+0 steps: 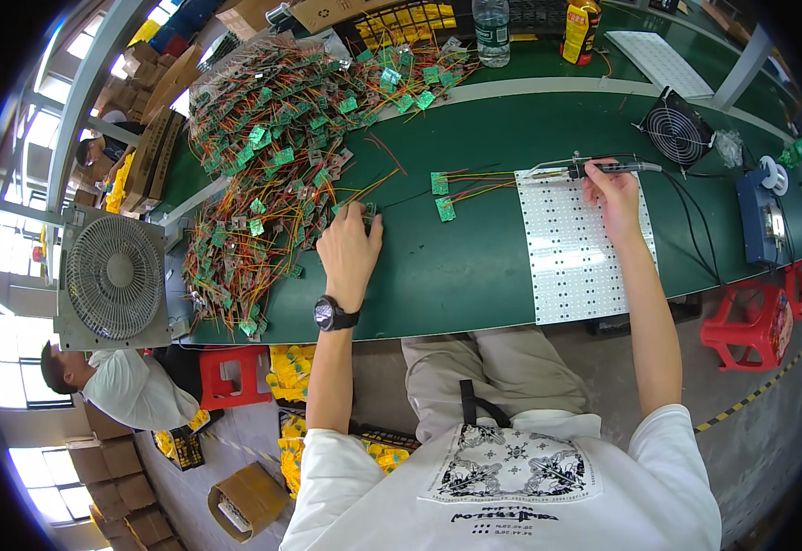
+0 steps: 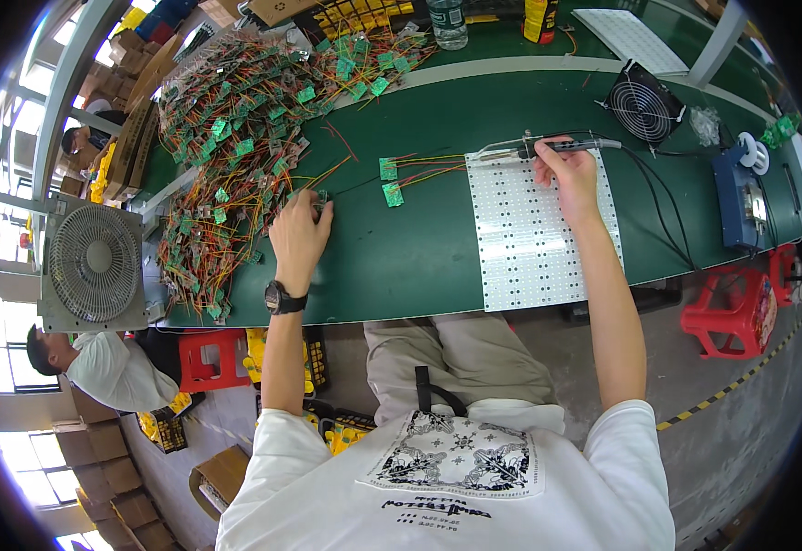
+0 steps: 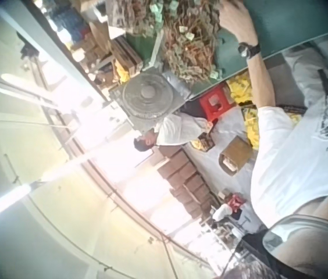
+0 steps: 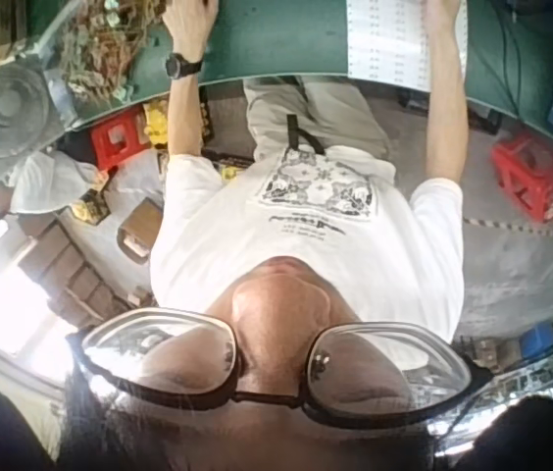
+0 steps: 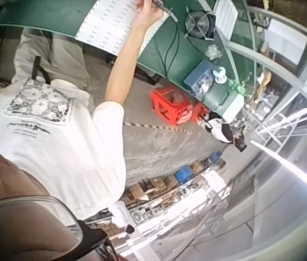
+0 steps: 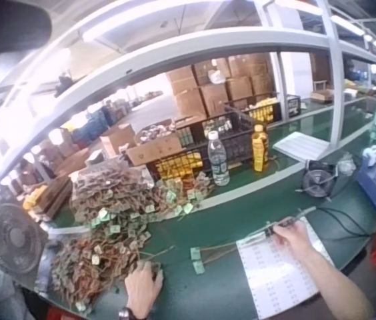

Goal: The person solders multiple colored wires from small circuit boards onto a large white LED panel array. This is done using a soldering iron to connect the wires to the panel.

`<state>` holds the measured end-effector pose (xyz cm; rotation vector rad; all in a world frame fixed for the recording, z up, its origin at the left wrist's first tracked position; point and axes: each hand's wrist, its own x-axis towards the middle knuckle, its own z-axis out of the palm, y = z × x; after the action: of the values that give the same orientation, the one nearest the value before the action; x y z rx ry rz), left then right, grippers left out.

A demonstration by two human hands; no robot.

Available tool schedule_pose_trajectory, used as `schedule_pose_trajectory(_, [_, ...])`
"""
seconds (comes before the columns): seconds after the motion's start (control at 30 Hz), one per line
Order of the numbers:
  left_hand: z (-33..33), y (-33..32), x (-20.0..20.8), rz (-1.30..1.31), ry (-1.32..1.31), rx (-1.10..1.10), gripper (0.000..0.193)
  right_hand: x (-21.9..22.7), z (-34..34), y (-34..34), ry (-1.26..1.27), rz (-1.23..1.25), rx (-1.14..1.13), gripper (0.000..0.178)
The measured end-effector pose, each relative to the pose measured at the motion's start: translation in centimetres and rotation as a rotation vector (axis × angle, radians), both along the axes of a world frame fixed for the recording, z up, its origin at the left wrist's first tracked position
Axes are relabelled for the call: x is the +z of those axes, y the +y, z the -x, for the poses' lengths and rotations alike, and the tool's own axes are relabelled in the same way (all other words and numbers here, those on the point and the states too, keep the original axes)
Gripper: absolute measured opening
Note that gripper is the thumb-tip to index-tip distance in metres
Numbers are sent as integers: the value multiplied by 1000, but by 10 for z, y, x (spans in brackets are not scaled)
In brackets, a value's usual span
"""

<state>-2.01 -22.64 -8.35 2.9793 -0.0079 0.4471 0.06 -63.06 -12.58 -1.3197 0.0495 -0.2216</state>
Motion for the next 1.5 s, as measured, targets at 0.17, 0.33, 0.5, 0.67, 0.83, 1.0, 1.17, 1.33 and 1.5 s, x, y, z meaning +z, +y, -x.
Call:
schedule_pose_trajectory(0.17, [30,7,10,37,-237,-257,22,-3,1,-2,-4,-12,7,17])
schedule_pose_trajectory(0.33, [74,15,8,135,-103,-425,34,0,2,-1,18,12,-16,17])
schedule_pose_trajectory(0.5, [85,12,-2,709,-218,-172,17,0,1,-4,16,29,-9,17])
schedule_pose_trajectory(0.67, [60,15,-16,765,25,-31,19,-1,1,0,4,9,18,18])
schedule_pose_trajectory(0.83, [47,13,-4,515,227,-172,31,-2,1,-2,-6,-8,8,18])
schedule_pose_trajectory(1.0, [58,6,11,675,384,-197,42,-4,-1,-5,-2,-2,18,19])
schedule_pose_trajectory(1.17, [60,15,16,545,388,-345,32,-2,-2,-4,2,-7,19,19])
schedule_pose_trajectory(1.33, [60,26,11,665,432,-325,18,-3,-2,-4,5,-24,17,19])
schedule_pose_trajectory(1.5, [61,17,7,908,508,-147,15,-1,-2,-4,25,-34,10,19])
